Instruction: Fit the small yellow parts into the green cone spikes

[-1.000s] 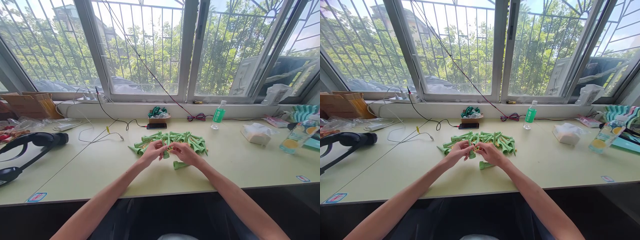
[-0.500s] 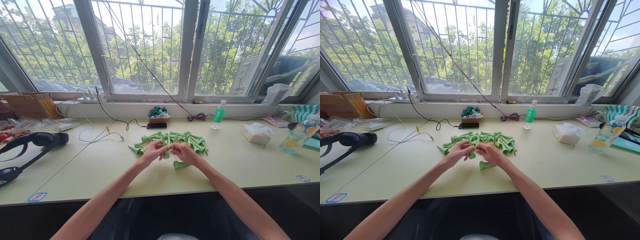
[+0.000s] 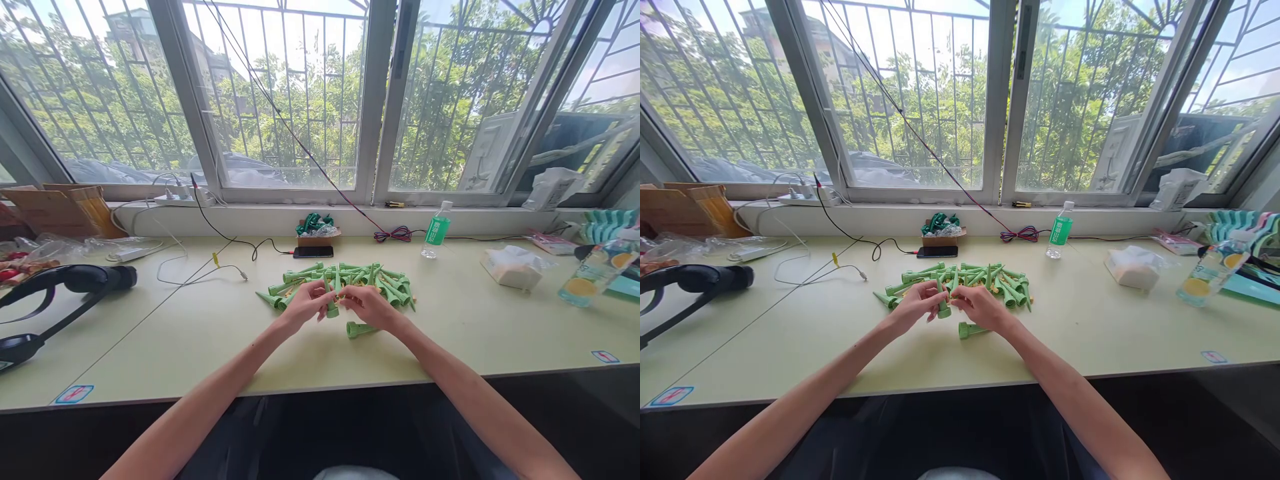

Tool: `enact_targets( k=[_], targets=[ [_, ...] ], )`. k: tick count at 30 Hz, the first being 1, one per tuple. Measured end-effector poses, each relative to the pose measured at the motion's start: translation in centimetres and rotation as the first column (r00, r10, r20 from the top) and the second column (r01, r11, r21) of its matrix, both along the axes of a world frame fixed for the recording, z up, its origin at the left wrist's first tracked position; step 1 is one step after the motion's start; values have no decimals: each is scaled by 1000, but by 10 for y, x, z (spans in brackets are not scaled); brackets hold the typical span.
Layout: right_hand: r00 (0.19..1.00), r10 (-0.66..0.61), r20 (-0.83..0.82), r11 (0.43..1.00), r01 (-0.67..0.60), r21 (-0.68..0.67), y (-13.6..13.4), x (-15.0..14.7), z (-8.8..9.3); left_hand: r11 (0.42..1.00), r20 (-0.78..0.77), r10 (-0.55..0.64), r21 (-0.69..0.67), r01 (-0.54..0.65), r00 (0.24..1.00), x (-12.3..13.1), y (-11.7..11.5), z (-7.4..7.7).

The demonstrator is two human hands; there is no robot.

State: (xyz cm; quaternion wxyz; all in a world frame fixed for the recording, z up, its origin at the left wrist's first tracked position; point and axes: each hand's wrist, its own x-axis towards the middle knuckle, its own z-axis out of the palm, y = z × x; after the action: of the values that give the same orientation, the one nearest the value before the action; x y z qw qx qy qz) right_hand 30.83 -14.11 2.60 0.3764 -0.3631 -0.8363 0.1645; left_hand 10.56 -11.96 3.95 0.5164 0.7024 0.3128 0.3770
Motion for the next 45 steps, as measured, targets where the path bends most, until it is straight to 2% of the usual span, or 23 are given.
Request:
enact_targets(
  k=[29,45],
  targets=[
    [1000,7,9,1000,-8,30,2,0,-2,1000,-4,2,-1,-2,1000,2,-2,2],
    [1000,4,25,1000,-4,2,2,0,-2,1000,1,-8,-8,8,1000,0,0,1]
  ],
)
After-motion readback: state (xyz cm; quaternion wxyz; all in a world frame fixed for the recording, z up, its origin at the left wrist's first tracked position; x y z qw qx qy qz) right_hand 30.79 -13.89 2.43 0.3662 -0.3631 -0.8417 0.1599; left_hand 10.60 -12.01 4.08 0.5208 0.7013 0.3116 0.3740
